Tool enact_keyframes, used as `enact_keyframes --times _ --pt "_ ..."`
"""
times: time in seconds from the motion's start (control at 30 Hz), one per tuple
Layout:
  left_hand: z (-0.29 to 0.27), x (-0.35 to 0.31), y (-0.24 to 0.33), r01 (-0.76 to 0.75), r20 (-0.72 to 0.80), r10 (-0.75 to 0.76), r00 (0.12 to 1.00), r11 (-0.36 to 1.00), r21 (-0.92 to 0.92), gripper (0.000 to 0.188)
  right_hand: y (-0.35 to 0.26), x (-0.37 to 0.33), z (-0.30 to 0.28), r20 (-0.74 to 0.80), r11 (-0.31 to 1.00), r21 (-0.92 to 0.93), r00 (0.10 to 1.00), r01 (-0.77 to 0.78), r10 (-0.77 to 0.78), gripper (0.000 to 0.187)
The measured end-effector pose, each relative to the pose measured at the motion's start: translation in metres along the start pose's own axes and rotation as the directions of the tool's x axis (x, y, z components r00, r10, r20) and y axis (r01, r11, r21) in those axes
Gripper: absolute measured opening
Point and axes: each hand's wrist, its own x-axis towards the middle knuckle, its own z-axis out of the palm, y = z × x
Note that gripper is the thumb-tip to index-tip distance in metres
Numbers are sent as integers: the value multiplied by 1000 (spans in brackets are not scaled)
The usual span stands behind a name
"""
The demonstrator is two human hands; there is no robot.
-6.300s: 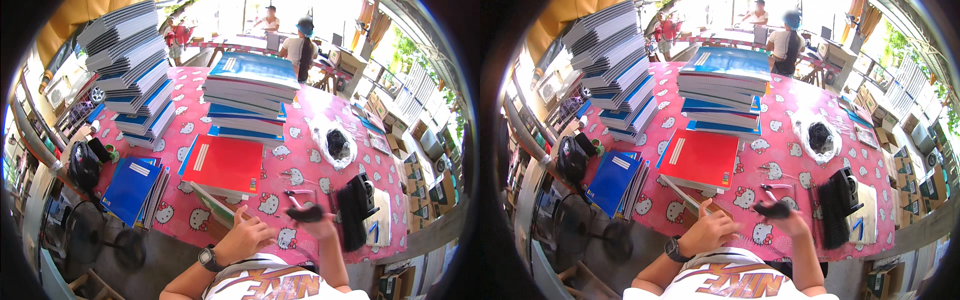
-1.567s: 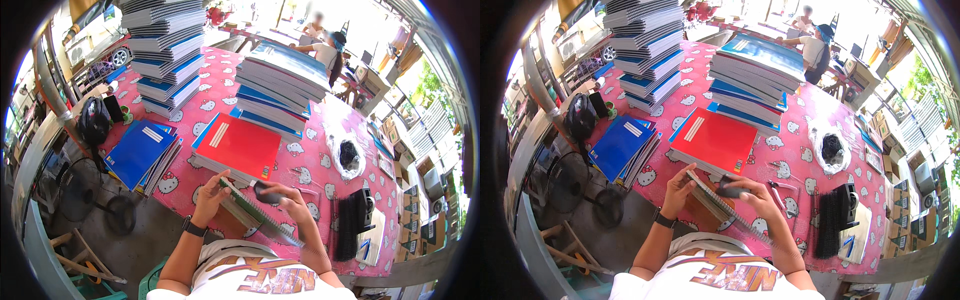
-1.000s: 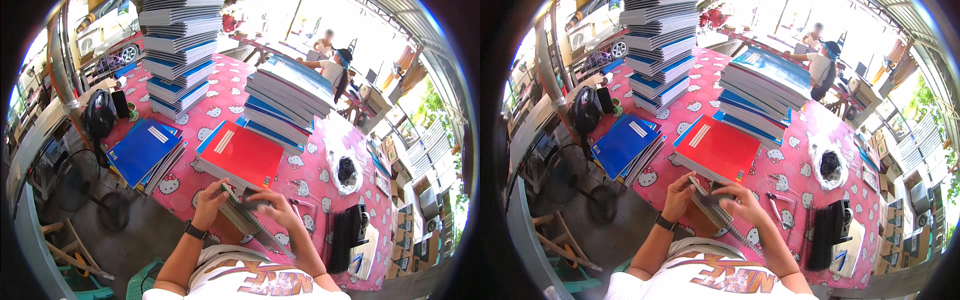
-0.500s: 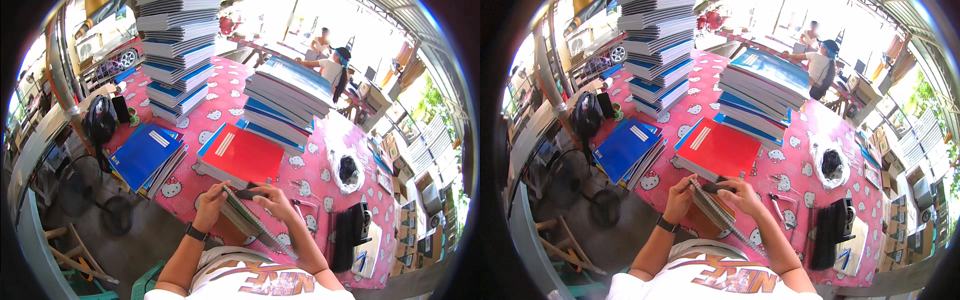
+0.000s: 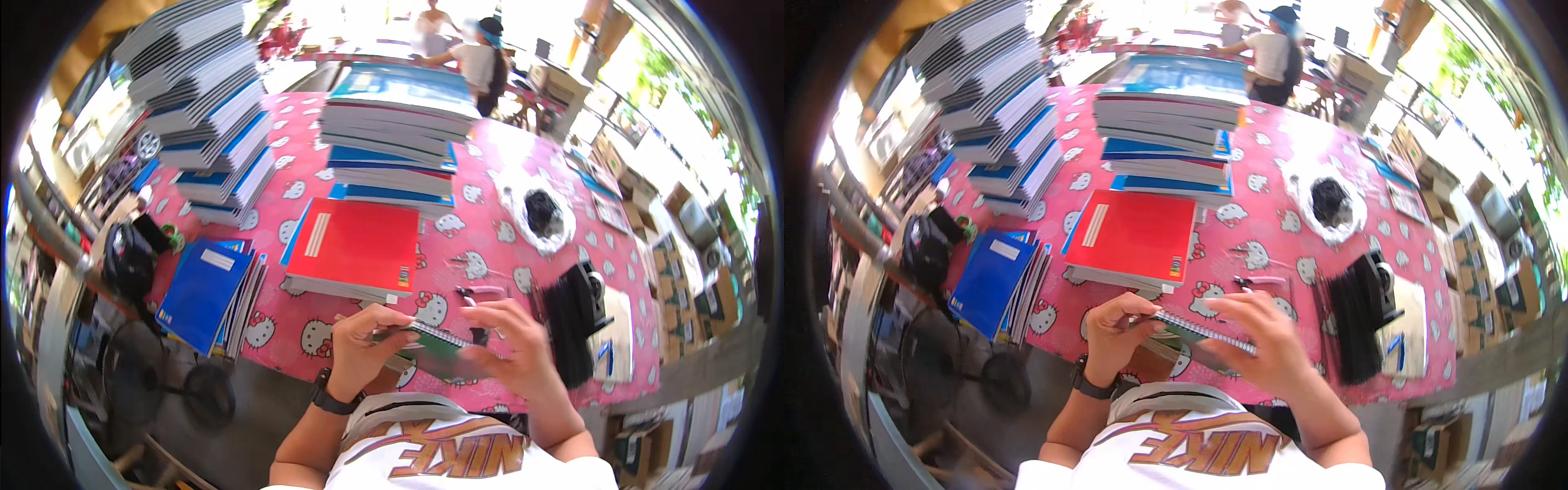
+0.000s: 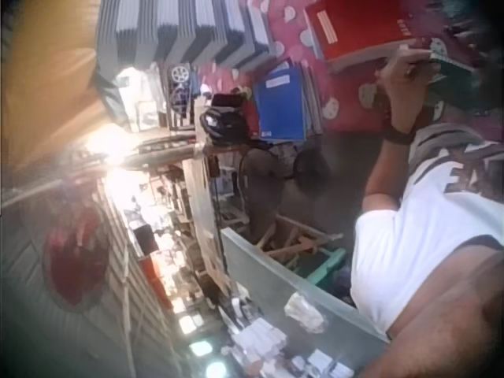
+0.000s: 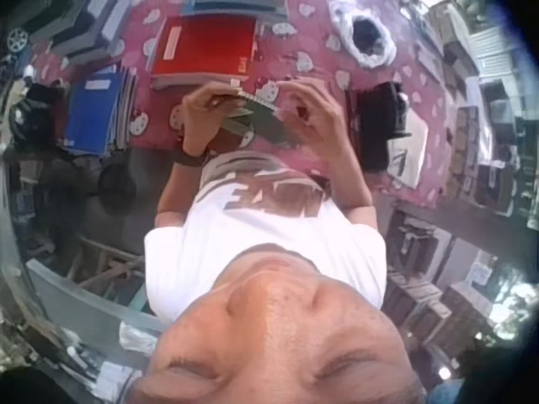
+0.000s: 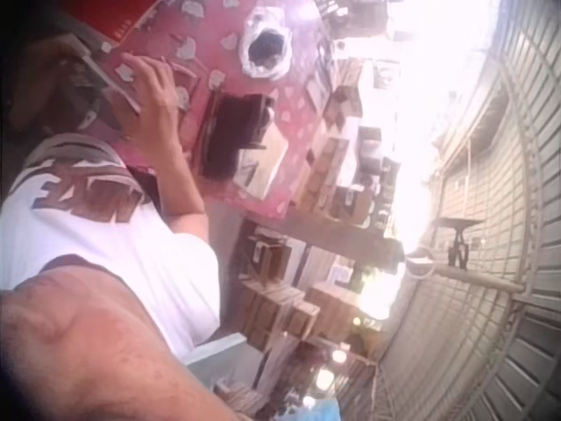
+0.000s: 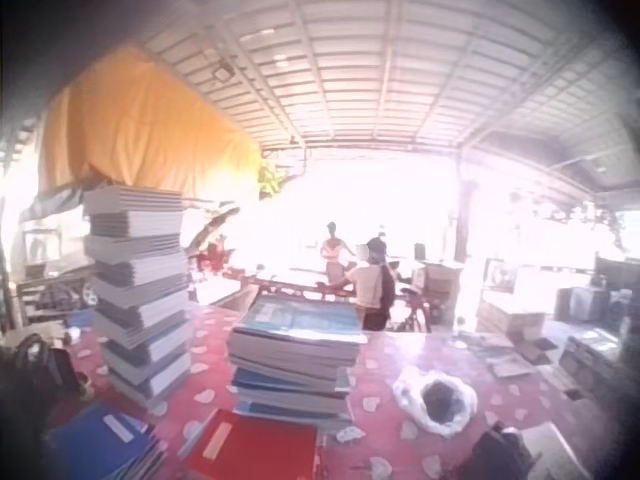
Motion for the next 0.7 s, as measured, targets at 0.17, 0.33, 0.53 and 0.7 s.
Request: enact_keyframes --times 0.17,0.33,0.53,0.7 --pt "19 0 9 53 53 -44 998 980 -189 21 3 9 26 80 985 150 994 -91 80 25" --pt "9 -7 9 77 126 -49 991 970 -232 19 6 18 25 161 979 180 979 92 -122 22" --pt "7 -8 5 120 135 -77 988 928 -352 16 10 26 26 215 949 264 949 171 -231 21" --pt "10 -5 0 72 172 -19 985 950 -304 15 15 32 21 280 925 182 884 335 -375 20"
